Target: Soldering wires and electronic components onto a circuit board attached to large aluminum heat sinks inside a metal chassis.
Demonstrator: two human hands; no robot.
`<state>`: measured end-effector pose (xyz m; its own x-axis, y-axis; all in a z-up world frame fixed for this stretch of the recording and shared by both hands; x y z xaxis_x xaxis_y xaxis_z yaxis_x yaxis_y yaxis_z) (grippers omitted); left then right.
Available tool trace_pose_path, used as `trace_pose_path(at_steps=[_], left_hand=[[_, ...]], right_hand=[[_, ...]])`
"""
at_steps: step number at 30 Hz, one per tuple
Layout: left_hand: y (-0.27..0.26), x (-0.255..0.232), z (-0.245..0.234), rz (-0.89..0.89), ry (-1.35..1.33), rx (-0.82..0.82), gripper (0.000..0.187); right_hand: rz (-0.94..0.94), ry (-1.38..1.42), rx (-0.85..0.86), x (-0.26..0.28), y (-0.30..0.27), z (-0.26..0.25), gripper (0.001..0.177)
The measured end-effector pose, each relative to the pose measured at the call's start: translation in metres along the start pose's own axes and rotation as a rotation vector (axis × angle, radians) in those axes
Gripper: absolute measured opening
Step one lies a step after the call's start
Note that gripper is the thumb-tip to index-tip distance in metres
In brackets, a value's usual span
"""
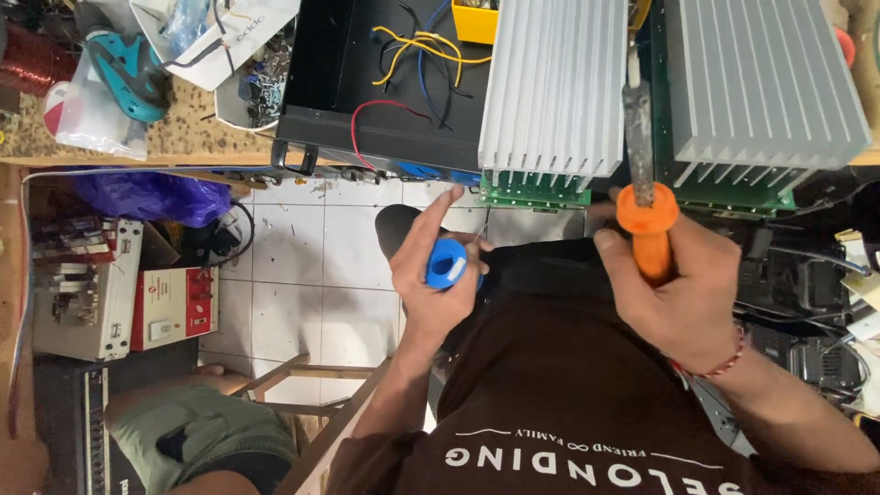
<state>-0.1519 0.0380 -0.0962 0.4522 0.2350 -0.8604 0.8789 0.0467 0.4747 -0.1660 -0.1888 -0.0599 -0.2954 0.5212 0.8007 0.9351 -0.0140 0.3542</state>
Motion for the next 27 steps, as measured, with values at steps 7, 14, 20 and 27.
trace_pose_path(at_steps=[7, 14, 20, 27], left_hand=[[-0.01, 0.022, 0.026, 0.084, -0.341, 0.024, 0.063], [-0.014, 0.025, 0.036, 0.086, -0.426, -0.005, 0.066], [-0.004, -0.003, 0.03, 0.071, -0.142, 0.104, 0.063], [0.003, -0.003, 0.032, 0.068, -0.157, 0.1, 0.065]], right_hand=[[0.137, 0.358, 0.068, -0.005, 0.007, 0.018, 0.023], [0.101, 0.459, 0.066, -0.001, 0.005, 0.018, 0.013], [0.027, 0.577, 0.059, -0.003, 0.007, 0.018, 0.05], [-0.034, 0.548, 0.036, 0.002, 0.018, 0.015, 0.051]])
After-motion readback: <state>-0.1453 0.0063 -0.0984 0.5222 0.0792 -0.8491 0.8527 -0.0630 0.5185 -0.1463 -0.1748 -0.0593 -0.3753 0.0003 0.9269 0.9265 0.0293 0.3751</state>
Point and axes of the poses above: each hand's wrist, its own y-axis towards the middle knuckle, its own z-axis out of the palm, x = y × z, the point moved 1 cm from there along y, towards the middle knuckle, and after that the axes turned 2 degrees about y, right-handed, at the moved point
